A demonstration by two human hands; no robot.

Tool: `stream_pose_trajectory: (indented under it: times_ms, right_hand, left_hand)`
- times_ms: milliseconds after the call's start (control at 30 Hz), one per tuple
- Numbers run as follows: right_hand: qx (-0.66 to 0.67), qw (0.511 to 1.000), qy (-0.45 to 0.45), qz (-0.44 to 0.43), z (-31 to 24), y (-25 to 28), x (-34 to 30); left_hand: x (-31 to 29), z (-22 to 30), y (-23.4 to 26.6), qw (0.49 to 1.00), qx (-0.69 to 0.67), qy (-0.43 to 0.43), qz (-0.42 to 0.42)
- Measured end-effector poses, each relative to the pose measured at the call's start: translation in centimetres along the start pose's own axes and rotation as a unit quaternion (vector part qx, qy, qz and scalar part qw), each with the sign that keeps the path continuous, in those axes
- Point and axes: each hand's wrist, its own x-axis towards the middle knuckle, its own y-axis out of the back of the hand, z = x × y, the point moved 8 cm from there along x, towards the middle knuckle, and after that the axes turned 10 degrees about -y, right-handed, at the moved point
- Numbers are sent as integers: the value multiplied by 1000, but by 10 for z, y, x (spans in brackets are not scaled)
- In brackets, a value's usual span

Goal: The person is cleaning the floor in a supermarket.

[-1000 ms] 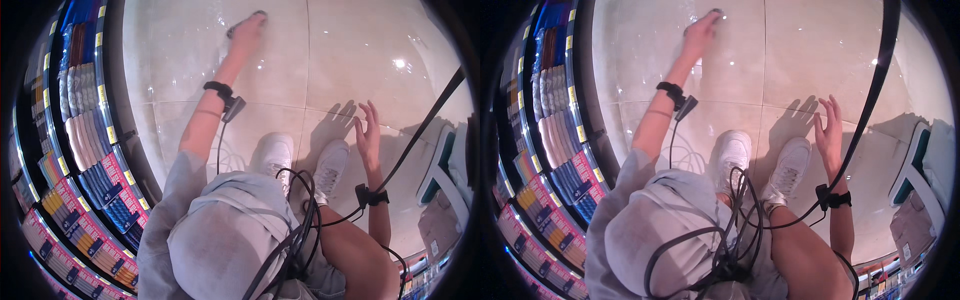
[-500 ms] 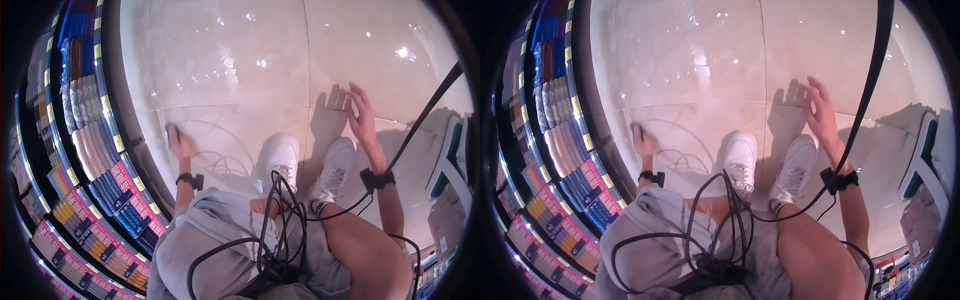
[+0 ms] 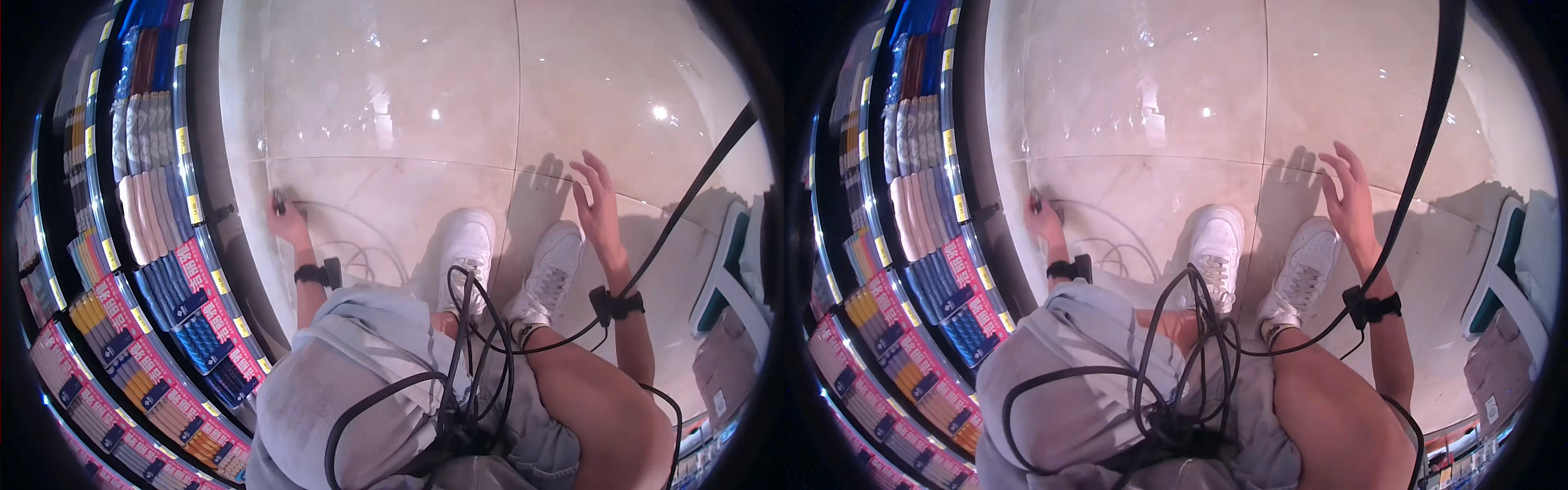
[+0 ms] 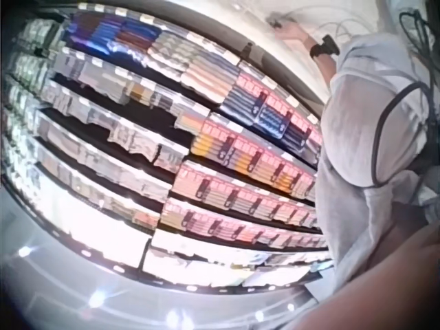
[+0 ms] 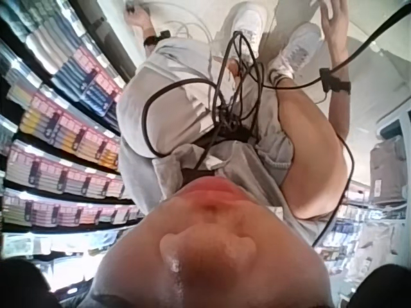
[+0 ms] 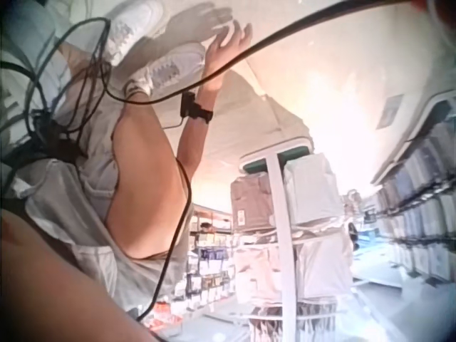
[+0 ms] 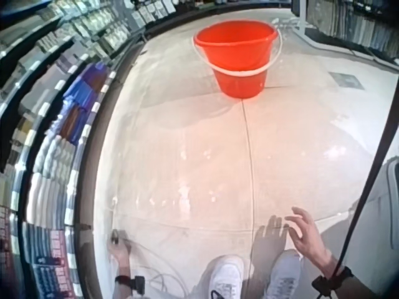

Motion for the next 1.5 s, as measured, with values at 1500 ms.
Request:
stream_pose_trajectory:
  times_ms: [1500]
  right_hand:
    - [-119, 975, 151, 108, -74, 131, 116]
  left_hand:
    - [12, 261, -160, 890, 66, -307, -331]
